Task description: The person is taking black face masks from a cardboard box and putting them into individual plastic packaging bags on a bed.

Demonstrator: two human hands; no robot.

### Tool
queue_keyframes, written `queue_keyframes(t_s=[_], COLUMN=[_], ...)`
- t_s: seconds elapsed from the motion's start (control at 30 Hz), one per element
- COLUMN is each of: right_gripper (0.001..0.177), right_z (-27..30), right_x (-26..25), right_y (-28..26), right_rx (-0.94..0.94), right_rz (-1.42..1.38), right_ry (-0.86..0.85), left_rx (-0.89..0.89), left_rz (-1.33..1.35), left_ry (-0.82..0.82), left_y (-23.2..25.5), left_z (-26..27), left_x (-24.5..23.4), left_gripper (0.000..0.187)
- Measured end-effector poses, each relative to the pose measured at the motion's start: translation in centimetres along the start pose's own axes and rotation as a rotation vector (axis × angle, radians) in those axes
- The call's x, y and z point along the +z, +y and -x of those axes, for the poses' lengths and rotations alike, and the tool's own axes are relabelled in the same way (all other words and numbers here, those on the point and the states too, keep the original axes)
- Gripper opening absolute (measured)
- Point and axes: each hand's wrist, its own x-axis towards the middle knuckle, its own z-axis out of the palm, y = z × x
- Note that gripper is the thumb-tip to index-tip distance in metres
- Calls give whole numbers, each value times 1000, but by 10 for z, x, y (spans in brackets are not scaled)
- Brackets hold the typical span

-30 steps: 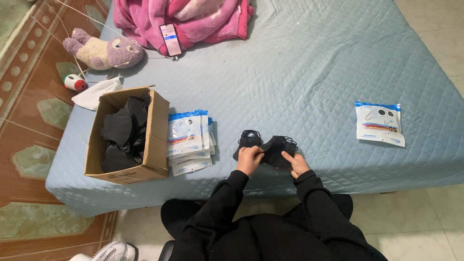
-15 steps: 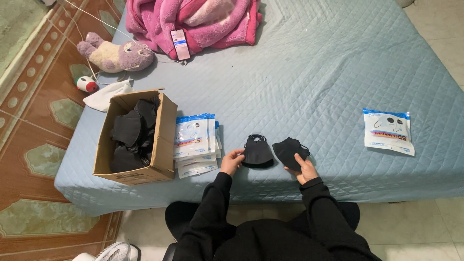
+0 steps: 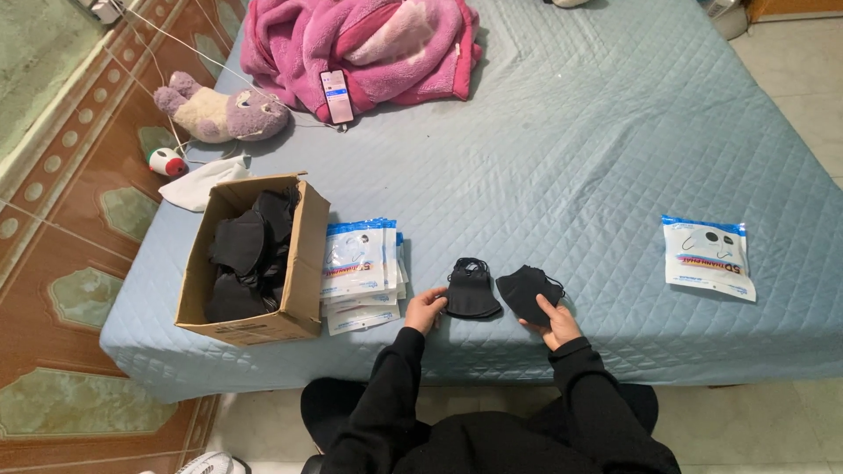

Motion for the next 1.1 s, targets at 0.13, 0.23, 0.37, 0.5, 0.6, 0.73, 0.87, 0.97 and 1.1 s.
queue_keyframes(t_s=[0.13, 0.23, 0.37, 0.5, 0.6, 0.73, 0.87, 0.97, 1.1], right_gripper=[25, 29, 24, 24, 25, 22, 21, 20, 20], right_z=[2, -3, 2, -11, -6, 1, 1, 3, -4], right_x=[4, 1, 5, -12, -4, 3, 1, 1, -8], right_y=[-3, -2, -3, 7, 3, 2, 4, 6, 11], right_rx=[-8, 18, 26, 19, 13, 3, 14, 5, 3], right_rz=[-57, -99, -71, -34, -1, 24, 45, 52, 60], right_ry=[15, -26, 10, -84, -50, -32, -24, -22, -22], left_rx=[-6, -36, -61, 23, 85, 202, 337, 371, 498], left_rz=[-60, -65, -123, -209, -312, -486, -819, -973, -1152], left_ry=[13, 41, 124, 274, 189, 11, -116, -164, -77], left_y=[1, 1, -13, -10, 26, 53, 75, 73, 75], left_z=[-1, -3, -11, -7, 14, 22, 25, 18, 22], left_x=[0, 1, 0, 9, 31, 61, 85, 95, 104], left_gripper=[35, 34, 38, 39, 34, 42, 61, 60, 53])
